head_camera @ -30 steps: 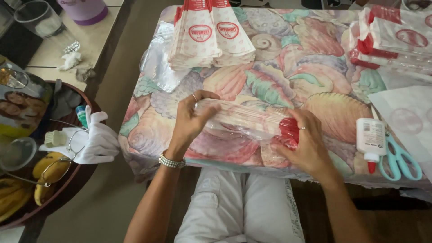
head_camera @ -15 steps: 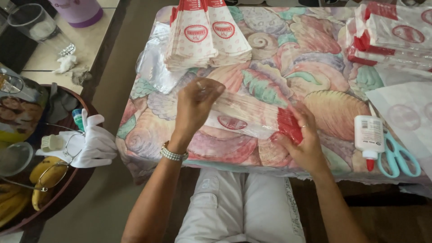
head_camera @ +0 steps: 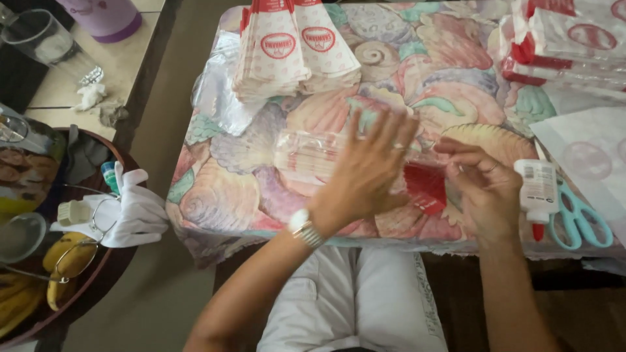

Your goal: Flattening and stacking paper shawarma bags on a table.

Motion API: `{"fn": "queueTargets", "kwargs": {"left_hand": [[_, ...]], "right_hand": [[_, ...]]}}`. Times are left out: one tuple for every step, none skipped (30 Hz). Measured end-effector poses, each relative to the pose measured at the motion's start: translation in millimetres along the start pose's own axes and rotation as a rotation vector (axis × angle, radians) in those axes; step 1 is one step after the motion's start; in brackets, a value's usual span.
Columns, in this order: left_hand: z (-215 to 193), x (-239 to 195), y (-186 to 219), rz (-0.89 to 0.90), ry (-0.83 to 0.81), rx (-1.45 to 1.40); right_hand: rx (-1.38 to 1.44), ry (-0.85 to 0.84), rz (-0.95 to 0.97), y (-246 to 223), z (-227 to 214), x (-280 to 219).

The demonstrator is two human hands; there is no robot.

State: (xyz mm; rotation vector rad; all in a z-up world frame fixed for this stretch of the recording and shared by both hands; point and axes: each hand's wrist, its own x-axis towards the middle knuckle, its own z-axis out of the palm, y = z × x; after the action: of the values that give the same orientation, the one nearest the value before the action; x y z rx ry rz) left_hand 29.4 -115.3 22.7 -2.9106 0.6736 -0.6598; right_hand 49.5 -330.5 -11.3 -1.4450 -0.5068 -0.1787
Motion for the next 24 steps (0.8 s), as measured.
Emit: {"fn": "queueTargets", "kwargs": {"left_hand": [[15,8,5,-0.001,0.0,-0.001],[31,16,10,0.005,0.049,-0.031],[46,26,16,0.013,0.1,-0.063],[54,31,17,0.014,0.102,-0.067],[61,35,20,0.008,0.108,-0.242],[69,40,23,0.003,0.113,-0.416],[66,38,21,0.005,0.113,-0.419],[63,37,19,-0.001,0.081,-0.424],[59,36,15,-0.009,0.054,-0.422],[52,38,13,-0.008,0.059,-0.418],[46,38,13,0.009,0.098,-0.442],[39,38,13,0.025,0.138,-0.467],[27,41,8,0.03,0.138,-0.464],[15,43,2,-0.012,0.151,-0.51],[2,46,-3,-0.057,0.167,-0.555],[-18,45,-10,-0.054,0.17,-0.552],[-37,44,-18,-0.047,0.333,-0.748],[-57,43,-25,-0.036,0.499,-0.942],[-69,41,-28,-0.037,0.503,-0.942],[-81,38,-30,-0.121,0.512,-1.114],[-93,36,-32,-0.205,0.519,-1.285],[-91,35,-38,-0.204,0.525,-1.285],[-87,34,-43,-0.252,0.551,-1.39],[-83,33,-48,-0.301,0.576,-1.495]], "right_hand": [[-0.001,-0.001,0.0,1,0,0],[-0.002,0.003,-0.042,1,-1,-1],[-0.006,0.009,-0.084,1,-2,0],[-0.01,0.01,-0.084,8,-4,0],[0.072,0.01,-0.084,16,-6,-3],[0.153,0.01,-0.083,23,-8,-5],[0.151,0.013,-0.083,35,-3,-14],[0.255,0.085,0.001,46,1,-22],[0.362,0.152,0.078,58,7,-28],[0.363,0.15,0.072,49,15,-23],[0.25,0.151,0.048,39,23,-21],[0.137,0.152,0.024,30,31,-19],[0.139,0.156,0.02,12,34,-7],[-0.008,0.117,-0.036,-6,37,5],[-0.155,0.076,-0.094,-24,40,17],[-0.154,0.077,-0.098,-51,44,33],[-0.487,-0.023,-0.256,-79,48,48],[-0.821,-0.129,-0.409,-106,53,63],[-0.822,-0.131,-0.412,-128,62,70],[-0.908,-0.198,-0.432,-151,70,78],[-0.994,-0.264,-0.452,-173,79,85],[-0.996,-0.266,-0.457,-181,88,94],[-1.05,-0.326,-0.378,-189,98,101],[-1.103,-0.386,-0.297,-197,107,108]]}}
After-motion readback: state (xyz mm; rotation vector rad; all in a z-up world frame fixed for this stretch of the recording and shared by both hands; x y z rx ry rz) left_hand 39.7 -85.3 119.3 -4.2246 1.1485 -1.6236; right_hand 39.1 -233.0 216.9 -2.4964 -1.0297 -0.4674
